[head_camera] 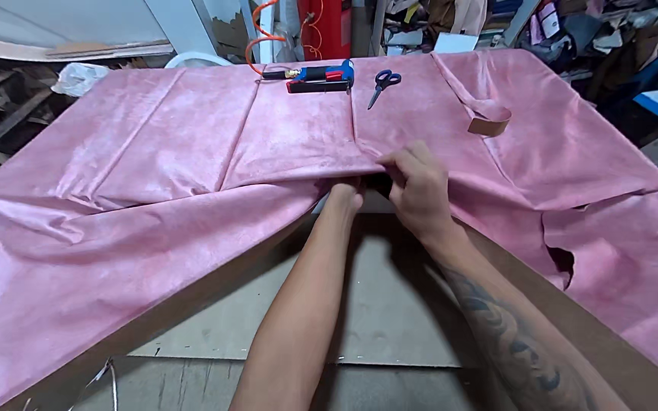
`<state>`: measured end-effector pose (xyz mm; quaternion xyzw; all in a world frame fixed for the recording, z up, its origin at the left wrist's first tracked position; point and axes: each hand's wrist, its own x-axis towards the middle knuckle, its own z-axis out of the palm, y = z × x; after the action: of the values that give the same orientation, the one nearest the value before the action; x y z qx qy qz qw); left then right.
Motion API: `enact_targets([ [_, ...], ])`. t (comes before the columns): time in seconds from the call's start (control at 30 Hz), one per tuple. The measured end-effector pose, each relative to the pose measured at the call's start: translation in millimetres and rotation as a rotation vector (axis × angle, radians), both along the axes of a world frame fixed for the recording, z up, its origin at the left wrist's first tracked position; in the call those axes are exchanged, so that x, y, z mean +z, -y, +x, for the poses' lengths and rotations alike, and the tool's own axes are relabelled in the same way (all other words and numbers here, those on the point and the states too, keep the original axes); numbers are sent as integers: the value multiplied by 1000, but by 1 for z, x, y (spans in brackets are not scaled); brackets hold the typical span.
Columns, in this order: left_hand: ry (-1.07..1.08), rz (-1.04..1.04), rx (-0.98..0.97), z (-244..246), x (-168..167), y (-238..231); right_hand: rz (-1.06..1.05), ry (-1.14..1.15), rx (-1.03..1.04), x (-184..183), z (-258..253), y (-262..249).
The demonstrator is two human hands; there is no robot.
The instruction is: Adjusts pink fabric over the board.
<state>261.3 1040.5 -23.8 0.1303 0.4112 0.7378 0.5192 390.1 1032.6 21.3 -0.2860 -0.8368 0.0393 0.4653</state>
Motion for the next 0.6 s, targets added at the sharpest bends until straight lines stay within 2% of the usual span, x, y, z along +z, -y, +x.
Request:
enact_targets([
  [0.07,65,77,-121,-2,6,34,12,50,-21,-14,4,4],
  [0.17,-55,-60,-233,-11,3,109,50,168,-40,-28,19,28],
  [0.27,-126,-145,-77,-49,-24,178,100,208,-188,-48,53,69],
  [0.37,-34,-195,94,-104,-36,239,-120,349,-469,-63,115,88],
  [0.47,65,-434,247,-148,-34,266,-342,520,-573,-87,179,87],
  [0.53,61,-500,291,-169,-31,265,-378,545,-488,-98,207,87],
  [0.6,33,-464,370,-189,-31,257,-374,487,-397,-89,225,92],
])
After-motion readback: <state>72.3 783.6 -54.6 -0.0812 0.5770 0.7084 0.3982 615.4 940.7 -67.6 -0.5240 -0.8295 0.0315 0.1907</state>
